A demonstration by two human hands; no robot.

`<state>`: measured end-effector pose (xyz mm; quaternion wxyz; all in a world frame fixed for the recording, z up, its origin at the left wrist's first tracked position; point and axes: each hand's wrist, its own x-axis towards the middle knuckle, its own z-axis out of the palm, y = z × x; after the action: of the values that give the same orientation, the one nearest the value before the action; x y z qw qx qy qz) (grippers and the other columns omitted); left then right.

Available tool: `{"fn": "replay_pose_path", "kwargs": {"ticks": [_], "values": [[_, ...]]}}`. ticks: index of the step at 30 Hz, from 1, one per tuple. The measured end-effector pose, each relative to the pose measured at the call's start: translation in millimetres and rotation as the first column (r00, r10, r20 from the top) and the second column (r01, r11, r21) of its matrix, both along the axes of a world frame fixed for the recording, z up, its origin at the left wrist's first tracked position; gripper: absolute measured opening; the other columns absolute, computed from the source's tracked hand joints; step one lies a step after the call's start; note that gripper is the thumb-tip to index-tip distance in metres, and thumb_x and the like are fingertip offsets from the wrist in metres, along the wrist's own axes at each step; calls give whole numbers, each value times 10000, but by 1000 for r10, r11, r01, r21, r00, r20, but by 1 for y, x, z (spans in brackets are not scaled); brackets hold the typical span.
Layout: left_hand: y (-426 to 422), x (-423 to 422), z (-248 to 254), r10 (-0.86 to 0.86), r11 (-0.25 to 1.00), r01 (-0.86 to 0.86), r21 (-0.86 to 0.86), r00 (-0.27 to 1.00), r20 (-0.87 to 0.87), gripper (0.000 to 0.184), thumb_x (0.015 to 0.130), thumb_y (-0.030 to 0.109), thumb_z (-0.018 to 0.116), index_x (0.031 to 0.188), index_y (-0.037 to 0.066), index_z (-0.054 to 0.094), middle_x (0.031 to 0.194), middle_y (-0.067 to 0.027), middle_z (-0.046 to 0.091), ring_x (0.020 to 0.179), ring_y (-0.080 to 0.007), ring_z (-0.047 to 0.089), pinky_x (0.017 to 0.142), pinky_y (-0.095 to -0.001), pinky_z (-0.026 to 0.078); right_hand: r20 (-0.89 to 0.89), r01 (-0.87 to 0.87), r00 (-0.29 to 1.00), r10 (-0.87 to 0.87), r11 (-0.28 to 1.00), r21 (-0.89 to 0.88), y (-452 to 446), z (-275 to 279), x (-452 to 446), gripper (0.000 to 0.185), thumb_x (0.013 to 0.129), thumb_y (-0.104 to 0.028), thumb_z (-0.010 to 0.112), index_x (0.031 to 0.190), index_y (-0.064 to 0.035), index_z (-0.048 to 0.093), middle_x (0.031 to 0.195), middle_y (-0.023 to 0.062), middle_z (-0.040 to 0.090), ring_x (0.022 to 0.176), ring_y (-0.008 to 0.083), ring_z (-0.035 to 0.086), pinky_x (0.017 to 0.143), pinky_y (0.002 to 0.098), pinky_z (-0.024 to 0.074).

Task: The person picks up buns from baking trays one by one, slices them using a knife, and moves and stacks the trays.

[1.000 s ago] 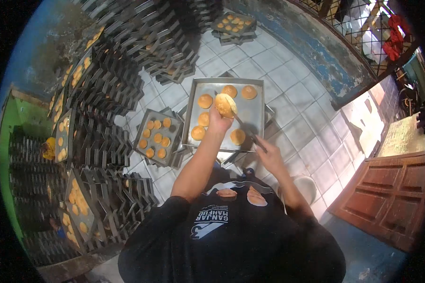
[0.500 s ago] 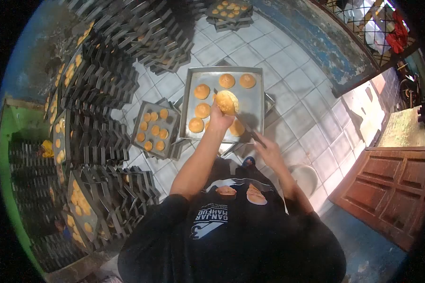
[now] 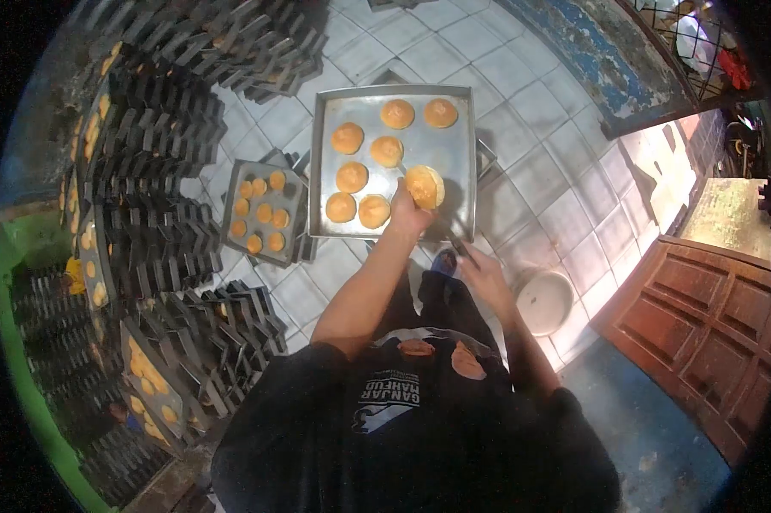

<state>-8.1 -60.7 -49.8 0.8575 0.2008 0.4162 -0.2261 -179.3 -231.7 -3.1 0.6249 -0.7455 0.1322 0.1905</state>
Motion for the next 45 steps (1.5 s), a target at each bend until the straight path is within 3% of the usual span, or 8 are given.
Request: {"fn": "replay_pose_path", "kwargs": {"ticks": [9, 14, 24, 27, 35, 37, 40, 45], "values": [[-19, 53, -81, -132, 936, 149, 320, 988, -76, 498, 1102, 443, 409, 1321, 27, 574, 1307, -112, 638, 1177, -261, 641, 980, -416, 522, -397, 187, 880, -261, 959, -215, -47, 36, -98, 410, 996, -172, 620, 1395, -85, 640, 778, 10, 599, 666, 73, 533, 621, 251, 457], [-14, 102, -135, -624, 143, 6, 990, 777, 86, 451, 1045, 364, 527, 1054, -56, 692, 996, -216, 723, 972, -357, 687, 863, -440, 509, -446, 463, 763, -468, 877, -129, -33, 20, -108, 446, 981, -149, 598, 1411, -35, 617, 782, -28, 577, 670, 68, 528, 602, 239, 449], [-69, 221, -156, -588, 182, 89, 979, 808, 36, 659, 844, 529, 743, 1127, -62, 669, 1094, -296, 701, 1085, -424, 669, 949, -482, 491, -371, 514, 767, -524, 847, -134, -10, 9, -121, 468, 1012, -172, 618, 1444, 0, 564, 761, -32, 559, 631, 31, 484, 513, 201, 370], [-80, 217, -129, -696, -140, 129, 982, 692, -190, 758, 749, 505, 837, 1176, -84, 625, 1196, -296, 660, 1054, -398, 677, 927, -459, 522, -423, 549, 724, -545, 826, -124, -13, 16, -115, 465, 983, -148, 628, 1428, -19, 595, 819, -15, 592, 707, 77, 528, 632, 240, 442], [-60, 152, -52, -553, 634, 154, 758, 775, 305, 509, 912, 290, 778, 1282, 14, 563, 1207, -120, 657, 1117, -219, 647, 941, -414, 548, -109, 539, 841, -530, 838, 86, -16, 59, -50, 439, 1022, -268, 625, 1371, -2, 599, 743, -16, 569, 614, 35, 460, 529, 208, 354], [-39, 135, -31, -281, 946, 128, 297, 777, 563, 451, 972, 343, 689, 1314, 73, 575, 1244, -91, 661, 1139, -245, 648, 986, -394, 531, -27, 480, 877, -480, 872, 95, -19, 71, -33, 397, 1029, -272, 618, 1324, -7, 605, 744, -9, 575, 603, 39, 463, 522, 209, 356], [-7, 105, 20, 23, 981, 73, -177, 873, 488, 430, 1018, 434, 586, 1308, 117, 602, 1256, -67, 671, 1134, -259, 654, 966, -410, 535, 15, 436, 898, -440, 893, 111, -5, 112, 0, 290, 1044, -250, 588, 1227, -26, 604, 750, 8, 593, 575, 48, 476, 501, 212, 363], [34, 81, 64, 212, 968, -136, -213, 896, 390, 531, 940, 613, 620, 1190, 146, 653, 1114, -40, 720, 1013, -240, 695, 869, -422, 565, 208, 186, 964, -167, 980, -72, 26, 151, 25, 365, 1024, -180, 590, 1337, 10, 584, 860, 46, 663, 677, 96, 578, 601, 257, 471]]}}
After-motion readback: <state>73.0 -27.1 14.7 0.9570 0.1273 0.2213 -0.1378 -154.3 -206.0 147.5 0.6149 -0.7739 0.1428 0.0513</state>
